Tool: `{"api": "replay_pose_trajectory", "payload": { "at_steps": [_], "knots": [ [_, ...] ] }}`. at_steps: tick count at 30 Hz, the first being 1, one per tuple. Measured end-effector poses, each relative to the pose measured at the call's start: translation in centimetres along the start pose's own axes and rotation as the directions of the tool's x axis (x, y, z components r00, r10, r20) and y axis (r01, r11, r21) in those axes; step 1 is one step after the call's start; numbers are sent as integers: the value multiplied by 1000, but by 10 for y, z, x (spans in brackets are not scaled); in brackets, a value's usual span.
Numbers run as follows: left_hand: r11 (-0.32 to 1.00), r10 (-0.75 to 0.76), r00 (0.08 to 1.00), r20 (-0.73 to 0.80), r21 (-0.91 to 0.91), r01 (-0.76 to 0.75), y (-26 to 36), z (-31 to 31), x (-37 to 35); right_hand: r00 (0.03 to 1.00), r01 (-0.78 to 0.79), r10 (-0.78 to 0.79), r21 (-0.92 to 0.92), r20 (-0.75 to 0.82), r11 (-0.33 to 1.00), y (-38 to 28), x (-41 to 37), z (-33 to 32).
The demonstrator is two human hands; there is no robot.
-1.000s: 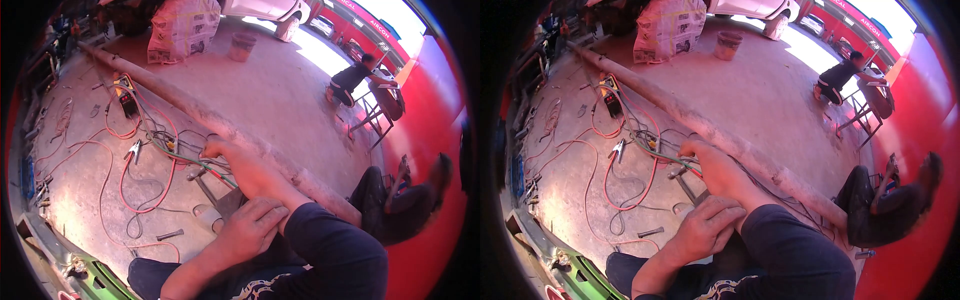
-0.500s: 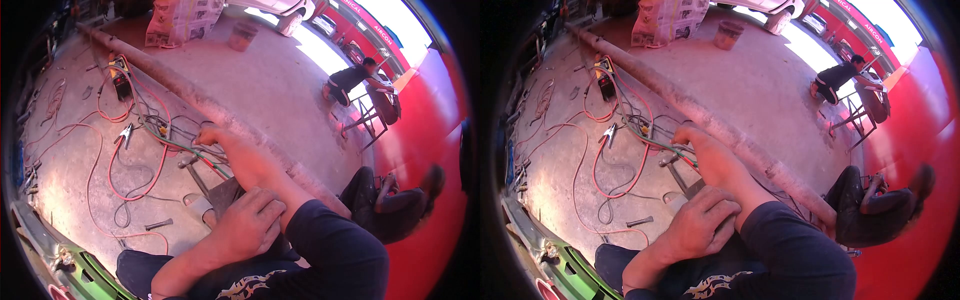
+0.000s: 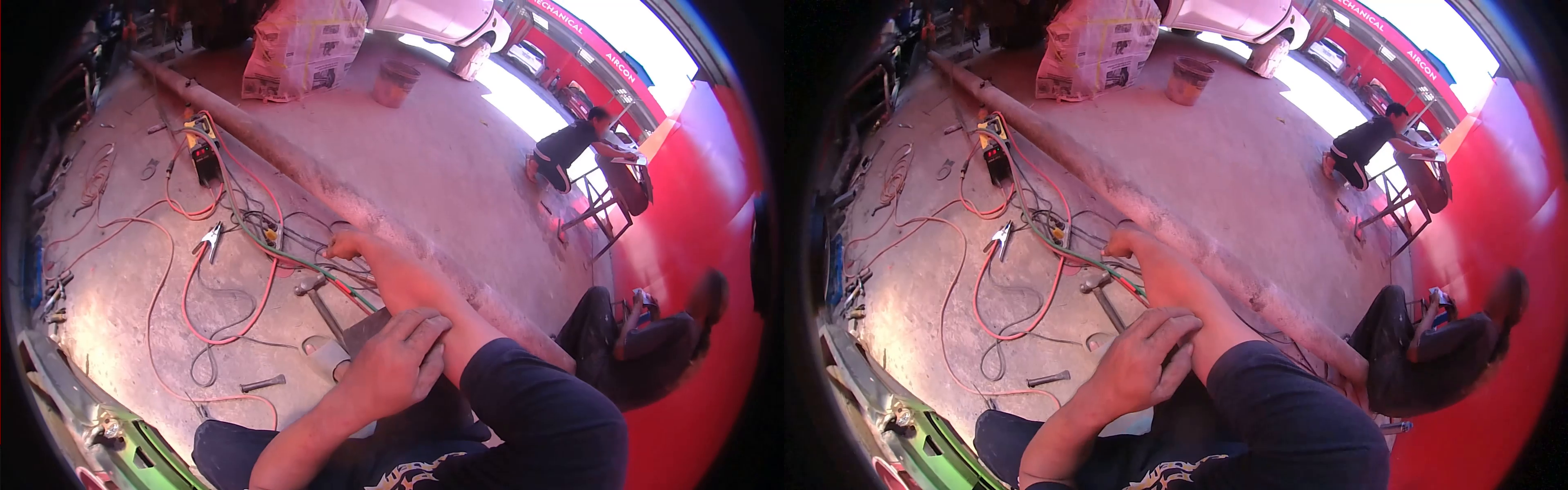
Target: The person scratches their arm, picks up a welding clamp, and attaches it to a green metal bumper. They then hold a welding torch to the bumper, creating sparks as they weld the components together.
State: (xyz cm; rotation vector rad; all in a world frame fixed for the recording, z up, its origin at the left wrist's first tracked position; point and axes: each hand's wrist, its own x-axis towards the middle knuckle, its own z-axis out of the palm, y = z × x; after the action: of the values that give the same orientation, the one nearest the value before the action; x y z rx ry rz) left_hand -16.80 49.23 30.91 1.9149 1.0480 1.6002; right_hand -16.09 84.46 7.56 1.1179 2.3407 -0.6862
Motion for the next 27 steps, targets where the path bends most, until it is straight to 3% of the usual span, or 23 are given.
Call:
{"api": "replay_pose_trajectory", "payload": {
  "at_steps": [2,8,13,18,23,27],
  "knots": [
    [998,-51,999,-9,-28,51,-1,-1,1,999,-29,29,-5,17,1000,-5,-6,-2],
    [998,40,998,51,-55,-37,9,-9,-1,1000,-5,5,-44,5,999,-39,-39,-17],
    [993,70,991,111,-101,-59,10,-8,-3,990,138,-139,-77,3,987,-24,-13,-5],
    [998,36,999,2,-49,-36,7,-3,1,996,83,-81,-52,44,995,-18,-10,-6],
    [997,-13,999,-36,-71,10,9,-2,1,998,54,-55,-17,-41,998,-18,-27,-8],
    [993,107,993,51,-61,-104,10,-7,-1,993,92,-91,16,-77,996,-15,-19,-3]
  ]
}}
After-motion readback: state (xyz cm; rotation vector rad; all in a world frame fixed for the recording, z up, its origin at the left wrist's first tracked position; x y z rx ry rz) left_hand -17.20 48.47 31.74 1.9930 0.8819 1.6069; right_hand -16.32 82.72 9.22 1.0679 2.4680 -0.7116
